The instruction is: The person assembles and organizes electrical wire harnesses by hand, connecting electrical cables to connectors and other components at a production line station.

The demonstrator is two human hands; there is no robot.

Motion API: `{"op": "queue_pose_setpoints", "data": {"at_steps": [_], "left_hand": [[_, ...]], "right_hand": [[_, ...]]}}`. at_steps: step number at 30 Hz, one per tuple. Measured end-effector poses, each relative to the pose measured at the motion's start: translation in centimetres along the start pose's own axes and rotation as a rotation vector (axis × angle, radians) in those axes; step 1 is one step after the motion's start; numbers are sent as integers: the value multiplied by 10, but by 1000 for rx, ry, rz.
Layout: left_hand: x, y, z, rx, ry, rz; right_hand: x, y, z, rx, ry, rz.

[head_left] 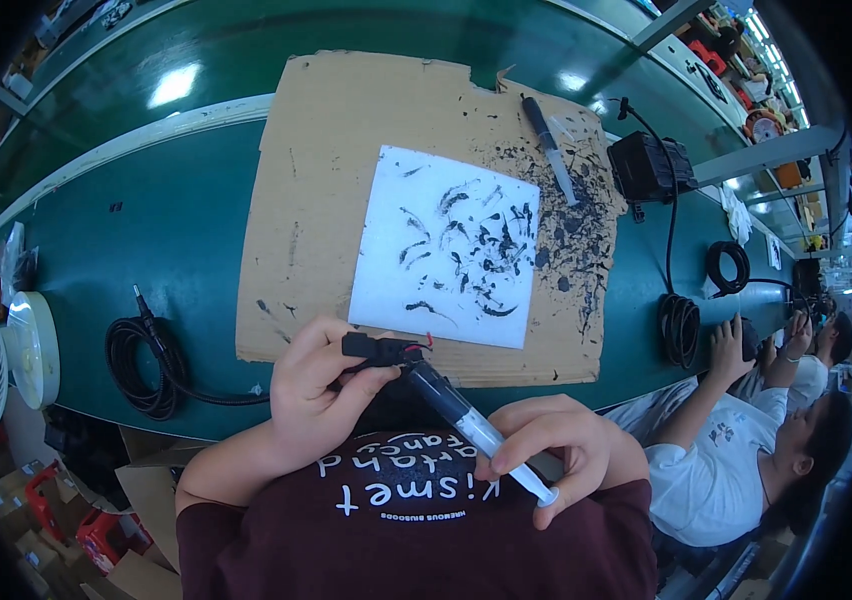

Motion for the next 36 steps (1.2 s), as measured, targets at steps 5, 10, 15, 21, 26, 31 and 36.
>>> {"op": "queue_pose_setpoints", "data": {"at_steps": [5,10,15,21,26,31,36], "left_hand": [[1,1,-2,-46,-2,-46],[1,2,-3,-51,-12,-44],[1,1,-5,34,40,-8],[4,4,-6,-103,-45,-148],[1,5,-5,-53,-69,-107],[-2,5,-5,-42,-84,-100],[-3,5,-7,-18,-98,-78]], "right_hand": [[3,-1,1,-7,24,40],[5,-2,2,-15,46,78],[6,-1,3,-22,56,123],[5,-1,3,-32,71,196],[6,0,3,-29,78,230],[6,0,3,-31,74,254],[7,-1,3,-38,90,292]]}}
Point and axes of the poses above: each hand's wrist, its own z-axis towards the middle knuckle, its own y-axis out of the back of the hand, x = y × z, the point moved 8 cm from there along z, towards the middle knuckle, and after that the axes turned 7 degrees about y, right-handed, at the moved point
